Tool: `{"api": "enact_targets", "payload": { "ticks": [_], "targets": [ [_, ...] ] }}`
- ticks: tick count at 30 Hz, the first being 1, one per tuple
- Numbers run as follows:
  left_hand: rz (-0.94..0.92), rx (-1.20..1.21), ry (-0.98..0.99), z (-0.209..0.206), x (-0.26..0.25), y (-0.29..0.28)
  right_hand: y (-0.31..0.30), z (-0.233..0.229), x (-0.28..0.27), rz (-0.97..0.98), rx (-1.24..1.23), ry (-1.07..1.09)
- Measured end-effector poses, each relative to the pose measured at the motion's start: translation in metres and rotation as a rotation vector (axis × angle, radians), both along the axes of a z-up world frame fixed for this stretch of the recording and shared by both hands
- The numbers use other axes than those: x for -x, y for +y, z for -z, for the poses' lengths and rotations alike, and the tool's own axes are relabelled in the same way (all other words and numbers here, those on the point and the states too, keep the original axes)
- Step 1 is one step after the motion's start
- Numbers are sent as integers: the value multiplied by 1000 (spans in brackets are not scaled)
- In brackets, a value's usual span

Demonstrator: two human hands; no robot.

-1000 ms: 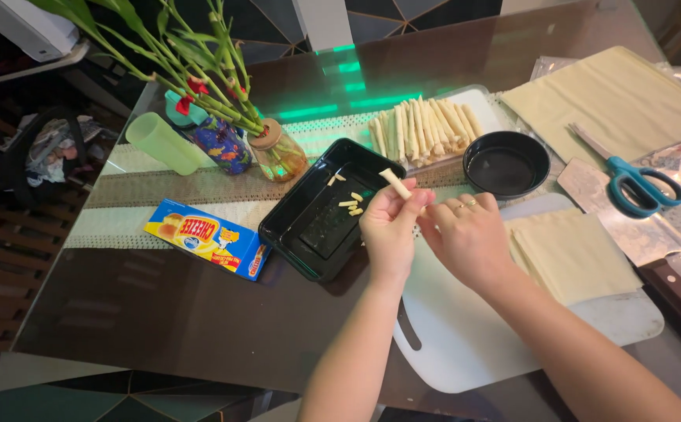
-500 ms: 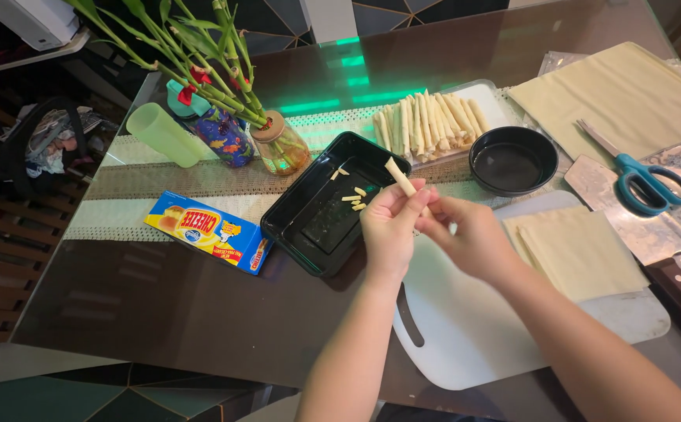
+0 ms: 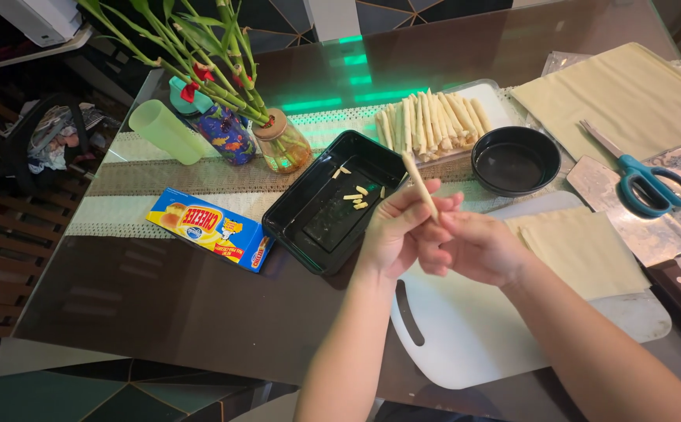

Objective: Rolling strips of cheese into spring roll wrappers on a cutting board.

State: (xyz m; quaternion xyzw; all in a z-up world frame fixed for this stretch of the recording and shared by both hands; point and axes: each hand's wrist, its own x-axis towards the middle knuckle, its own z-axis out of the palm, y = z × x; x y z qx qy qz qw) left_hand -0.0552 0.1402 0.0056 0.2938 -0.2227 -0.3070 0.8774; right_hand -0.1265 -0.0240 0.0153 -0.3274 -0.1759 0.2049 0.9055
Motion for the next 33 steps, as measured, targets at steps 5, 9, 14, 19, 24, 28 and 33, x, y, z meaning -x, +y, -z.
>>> {"api": "enact_targets", "payload": {
  "ticks": [5,9,14,19,24,28,33],
  "targets": [
    [-239,-129,-126,-19,-48,-5,-18,-38,-8,303,706,0],
    [-762,-756,-397,-46,-92,-28,-57,-47,-12,766,958,17],
    [-934,-1162,-676,-27,-149,-69,-74,-61,-5,815,972,-11],
    [-894,-1460,-871,-6,-170,-92,-88,-74,20,866,1191,30],
    [-895,-1617,-1099,-17,-161,-89,-106,-71,46,602,1930,-7],
    [-1038,-1328,-1255,-42,-104,-88,-102,-41,57,409,2102,20],
    [-848,-865,-1306,-58,-8,-77,-92,-10,69,491,2241,77]
  ]
}}
